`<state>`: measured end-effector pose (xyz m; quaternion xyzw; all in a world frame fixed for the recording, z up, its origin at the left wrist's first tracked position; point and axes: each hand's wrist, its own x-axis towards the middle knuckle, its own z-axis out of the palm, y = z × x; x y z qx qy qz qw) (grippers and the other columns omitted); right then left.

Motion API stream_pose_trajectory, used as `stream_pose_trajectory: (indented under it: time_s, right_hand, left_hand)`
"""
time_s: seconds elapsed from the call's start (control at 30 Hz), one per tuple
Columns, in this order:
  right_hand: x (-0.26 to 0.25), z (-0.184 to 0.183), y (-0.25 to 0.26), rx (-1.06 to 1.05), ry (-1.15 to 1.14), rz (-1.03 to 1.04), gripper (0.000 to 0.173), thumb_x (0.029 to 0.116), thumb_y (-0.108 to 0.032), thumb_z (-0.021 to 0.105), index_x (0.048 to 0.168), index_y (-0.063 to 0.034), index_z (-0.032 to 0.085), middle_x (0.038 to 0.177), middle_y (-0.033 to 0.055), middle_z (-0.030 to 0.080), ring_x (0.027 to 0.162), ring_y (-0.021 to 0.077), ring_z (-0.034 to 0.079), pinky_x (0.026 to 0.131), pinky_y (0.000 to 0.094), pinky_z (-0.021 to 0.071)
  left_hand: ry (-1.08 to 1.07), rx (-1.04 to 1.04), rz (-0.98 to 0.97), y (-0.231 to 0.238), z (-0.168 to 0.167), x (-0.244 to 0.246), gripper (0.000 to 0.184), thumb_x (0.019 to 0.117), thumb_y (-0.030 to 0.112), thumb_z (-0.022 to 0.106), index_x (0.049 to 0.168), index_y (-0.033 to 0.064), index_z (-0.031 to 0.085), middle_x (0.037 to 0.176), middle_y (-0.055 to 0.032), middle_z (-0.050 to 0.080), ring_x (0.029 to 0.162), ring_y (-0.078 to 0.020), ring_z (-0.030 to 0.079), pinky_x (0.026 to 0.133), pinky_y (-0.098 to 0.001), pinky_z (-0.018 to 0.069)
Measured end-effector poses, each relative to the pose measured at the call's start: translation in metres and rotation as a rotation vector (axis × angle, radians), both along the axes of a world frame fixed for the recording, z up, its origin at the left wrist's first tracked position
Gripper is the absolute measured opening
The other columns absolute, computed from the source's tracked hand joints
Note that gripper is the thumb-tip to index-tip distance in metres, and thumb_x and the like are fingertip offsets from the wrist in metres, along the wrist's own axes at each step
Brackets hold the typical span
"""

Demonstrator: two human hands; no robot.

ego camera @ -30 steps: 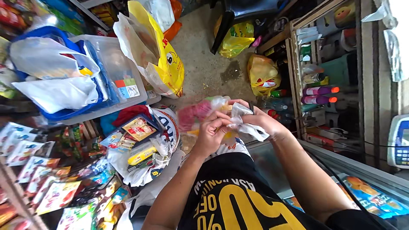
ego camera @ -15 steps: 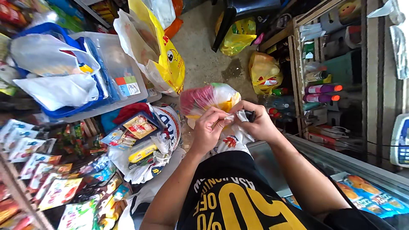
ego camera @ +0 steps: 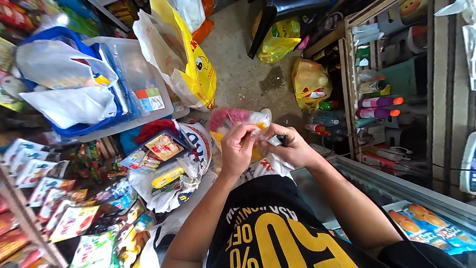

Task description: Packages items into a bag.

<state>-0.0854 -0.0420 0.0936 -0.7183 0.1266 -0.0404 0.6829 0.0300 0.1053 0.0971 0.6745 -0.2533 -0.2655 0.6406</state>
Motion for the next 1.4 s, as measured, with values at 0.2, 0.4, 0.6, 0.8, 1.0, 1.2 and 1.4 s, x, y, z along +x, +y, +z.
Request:
stream_pose_trajectory:
  time_s: [0.2,0.4,0.6,0.8,1.0,1.2,1.4]
  right_hand:
    - [0.008,0.001,0.025,0.009,0.135,-0.150,0.010,0.0889,-0.002,0.065,0.095,-0.0099,0.063,0.087,-0.0017,0.064,0.073,0.0041,0.062,0.064,0.0222,0.0546]
    - [0.008,-0.002,0.012,-0.296,0.196,-0.129,0.004,0.0871,-0.009,0.065,0.089,-0.0118,0.063,0.079,-0.0020,0.062,0.068,0.0069,0.060,0.059,0.0298,0.0521]
    - [0.008,0.001,0.003,-0.450,0.155,-0.055,0.013,0.0829,-0.008,0.065,0.095,-0.0109,0.068,0.088,0.0018,0.065,0.079,0.0147,0.064,0.066,0.0391,0.0543]
    - [0.005,0.009,-0.008,-0.242,0.080,-0.051,0.013,0.0882,-0.004,0.068,0.101,-0.0046,0.070,0.092,0.0037,0.069,0.079,0.0089,0.065,0.070,0.0291,0.0573]
    - [0.009,0.028,-0.012,-0.086,0.021,-0.064,0.010,0.0945,-0.004,0.065,0.104,-0.0009,0.068,0.092,0.0043,0.070,0.079,0.0064,0.067,0.070,0.0233,0.0584]
    - [0.012,0.039,-0.008,-0.183,-0.027,-0.085,0.010,0.0898,-0.002,0.066,0.099,-0.0012,0.069,0.090,0.0041,0.068,0.079,0.0062,0.064,0.069,0.0225,0.0563]
    - [0.016,0.044,0.006,-0.382,-0.179,-0.302,0.010,0.0858,-0.001,0.064,0.095,0.0020,0.067,0.098,0.0100,0.067,0.093,0.0139,0.065,0.081,0.0278,0.0572]
  left_hand:
    - [-0.179,0.173,0.142,-0.013,-0.004,-0.006,0.012,0.0916,-0.001,0.071,0.104,0.0009,0.070,0.093,-0.0061,0.071,0.078,-0.0087,0.069,0.069,-0.0243,0.0611]
    - [-0.336,0.374,-0.188,-0.001,0.004,0.005,0.016,0.0977,0.004,0.064,0.110,0.0024,0.073,0.103,-0.0101,0.070,0.093,-0.0169,0.069,0.085,-0.0319,0.0592]
    - [-0.438,0.439,-0.294,0.001,0.000,0.004,0.009,0.0929,-0.001,0.068,0.098,0.0019,0.074,0.109,-0.0121,0.064,0.102,-0.0226,0.065,0.089,-0.0361,0.0574]
    - [-0.263,0.351,-0.563,0.006,0.007,0.031,0.017,0.0977,0.006,0.057,0.090,0.0110,0.071,0.116,-0.0030,0.059,0.116,-0.0218,0.051,0.099,-0.0412,0.0441]
    - [-0.527,0.136,-0.362,0.004,-0.001,0.014,0.011,0.0918,0.010,0.069,0.095,-0.0009,0.067,0.112,-0.0158,0.062,0.109,-0.0239,0.061,0.097,-0.0336,0.0523]
    - [-0.703,0.026,-0.140,0.005,0.003,0.005,0.018,0.1009,0.012,0.059,0.105,0.0006,0.073,0.108,-0.0164,0.065,0.103,-0.0216,0.064,0.091,-0.0296,0.0533]
    - [-0.683,-0.036,0.196,0.000,0.019,-0.003,0.006,0.0949,0.011,0.072,0.098,0.0064,0.076,0.095,-0.0066,0.068,0.095,-0.0140,0.069,0.084,-0.0271,0.0585]
